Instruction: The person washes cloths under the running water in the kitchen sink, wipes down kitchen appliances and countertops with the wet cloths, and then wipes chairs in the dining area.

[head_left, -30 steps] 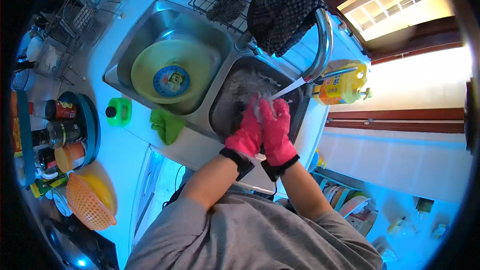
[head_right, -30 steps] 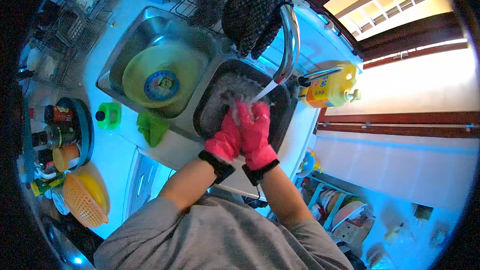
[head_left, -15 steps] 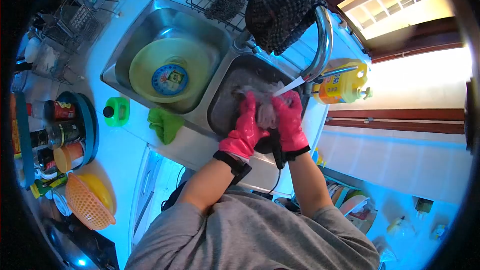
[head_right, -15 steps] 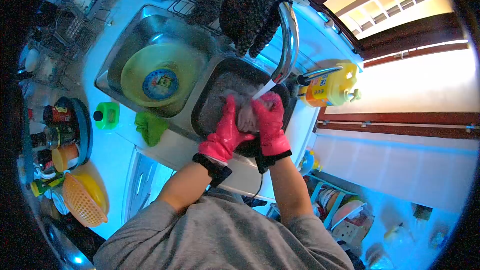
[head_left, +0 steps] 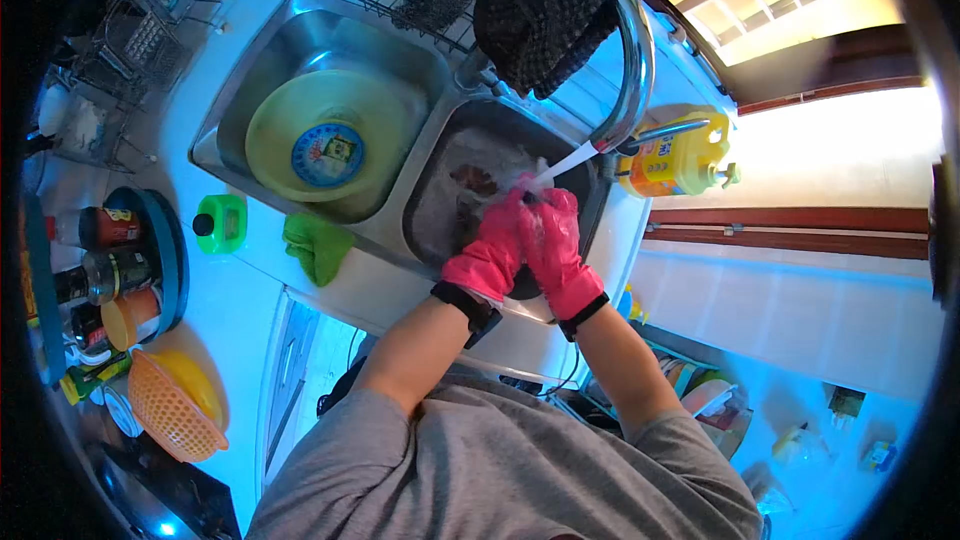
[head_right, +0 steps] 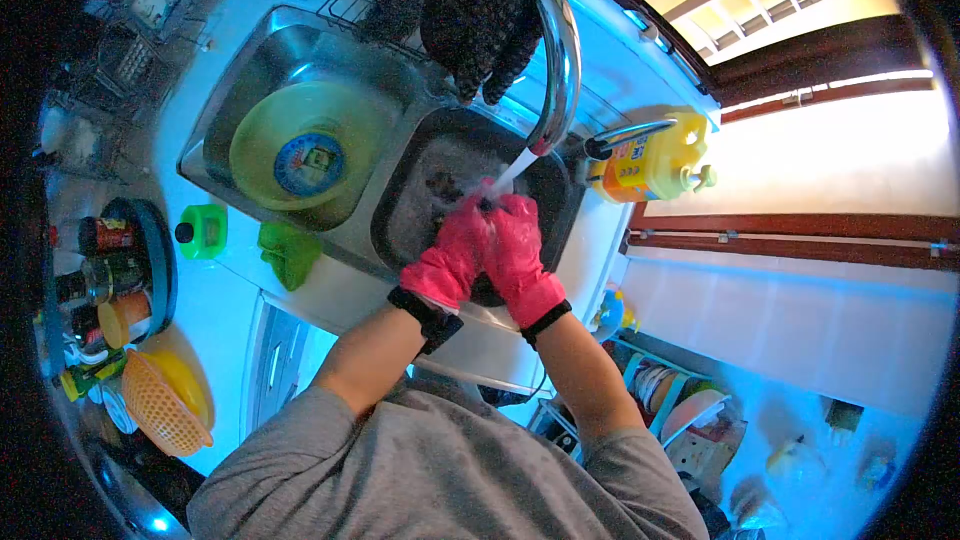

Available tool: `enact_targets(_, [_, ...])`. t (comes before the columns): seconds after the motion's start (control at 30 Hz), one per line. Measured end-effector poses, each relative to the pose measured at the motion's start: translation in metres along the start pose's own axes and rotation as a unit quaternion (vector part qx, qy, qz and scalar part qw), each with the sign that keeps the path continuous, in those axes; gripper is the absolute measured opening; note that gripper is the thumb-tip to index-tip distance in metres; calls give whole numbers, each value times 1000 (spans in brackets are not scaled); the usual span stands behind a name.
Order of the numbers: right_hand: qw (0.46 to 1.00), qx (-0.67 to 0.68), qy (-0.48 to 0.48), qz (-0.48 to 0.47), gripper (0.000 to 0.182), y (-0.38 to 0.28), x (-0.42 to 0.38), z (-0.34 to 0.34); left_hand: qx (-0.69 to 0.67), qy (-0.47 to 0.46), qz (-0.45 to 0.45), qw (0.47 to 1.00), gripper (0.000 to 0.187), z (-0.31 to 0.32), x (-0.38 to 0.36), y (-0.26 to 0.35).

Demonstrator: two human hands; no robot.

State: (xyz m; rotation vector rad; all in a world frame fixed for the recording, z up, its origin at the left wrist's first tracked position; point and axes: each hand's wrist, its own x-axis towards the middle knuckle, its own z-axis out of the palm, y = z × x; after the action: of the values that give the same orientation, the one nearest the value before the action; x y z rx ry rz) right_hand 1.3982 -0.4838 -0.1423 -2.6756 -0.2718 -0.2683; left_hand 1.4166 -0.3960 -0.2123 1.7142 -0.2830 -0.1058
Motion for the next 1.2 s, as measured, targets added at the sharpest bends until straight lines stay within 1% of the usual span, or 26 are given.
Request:
enact_targets(0.03, [1000, -1, -1, 1, 29, 7, 3, 5, 109, -31, -64, 992, 43, -3, 5, 3])
enact_targets(0.1, [999, 17, -16, 31, 28, 20, 5, 15, 144, -51, -76, 985, 41, -3, 8, 3])
enact_targets(0.13, [995, 8, 56, -82, 31, 26, 8, 13, 180, -27, -56, 982, 40, -2, 6, -3])
enact_targets(0.17, [995, 7, 56, -81, 31, 30, 8, 13, 214, -3, -36, 976, 40, -1, 4, -8])
enact_targets(0.2, [972, 220, 8, 79, 32, 34, 8, 15, 214, -4, -37, 976, 40, 4, 4, -11])
enact_targets(0.23, [877, 418, -39, 232, 34, 37, 8, 17, -56, 57, -173, 982, 39, 5, 7, -11])
enact_targets(0.27, [878, 418, -39, 232, 34, 38, 8, 23, -192, 75, -234, 950, 38, 5, 8, -10])
enact_targets(0.3, [833, 481, 47, 270, 35, 37, 9, 32, -320, 110, -291, 895, 38, 6, 9, -10])
enact_targets(0.33, [775, 538, 132, 305, 38, 36, 8, 35, -315, 107, -277, 901, 39, 0, 7, 0])
enact_targets(0.37, [774, 539, 133, 306, 38, 28, 9, 28, -309, 105, -263, 908, 40, -6, 4, 6])
enact_targets(0.47, [423, 775, -105, 458, 29, 11, 16, -7, -212, 94, -264, 936, 45, -22, 2, 17])
enact_targets(0.5, [424, 775, -108, 456, 29, 20, 16, -7, -212, 96, -263, 936, 45, -20, 1, 18])
enact_targets(0.57, [668, 642, -113, 359, 36, 33, 17, -5, -382, 132, -197, 893, 64, -19, -2, 18])
enact_targets(0.6, [725, 579, -137, 346, 39, 33, 17, -13, -379, 139, -196, 894, 64, -26, -1, 18])
enact_targets(0.63, [725, 581, -141, 343, 39, 34, 18, -11, -606, 23, -211, 766, 67, -34, 2, 26])
enact_targets(0.67, [879, 448, -98, 132, 42, 35, 18, -10, -756, -80, -279, 587, 71, -43, 5, 34])
enact_targets(0.7, [955, 278, -46, -91, 44, 36, 18, -9, -791, -132, -302, 515, 67, -47, 8, 40])
enact_targets(0.77, [952, 265, -62, -140, 47, 24, 19, -22, -767, -131, -271, 567, 62, -48, 13, 42])
enact_targets(0.83, [971, 142, -78, -177, 36, 4, 10, -38, -730, -120, -255, 623, 56, -43, 13, 35])
enact_targets(0.9, [975, 108, -65, -181, 34, -2, 9, -38, -689, -104, -246, 674, 51, -28, 11, 17])
enact_targets(0.97, [980, 76, -53, -178, 32, -3, 5, -29, -606, -71, -210, 764, 48, -2, 9, -15])
enact_targets(1.03, [993, 65, 18, -100, 30, 2, 6, -12, -431, -23, -109, 895, 45, 12, 6, -28])
enact_targets(1.07, [993, 64, 19, -102, 30, 4, 11, -8, -265, -3, -25, 964, 41, 12, 8, -26])
enact_targets(1.1, [996, 71, 15, -57, 26, 4, 11, -5, -83, 46, 45, 994, 38, 12, 10, -24])
enact_targets(1.17, [997, 78, 10, -11, 23, 7, 11, 4, 196, 7, -73, 978, 30, 7, 18, -11])
enact_targets(1.2, [997, 68, 36, 15, 23, 11, 11, 11, 197, 5, -73, 978, 30, 4, 21, -5])
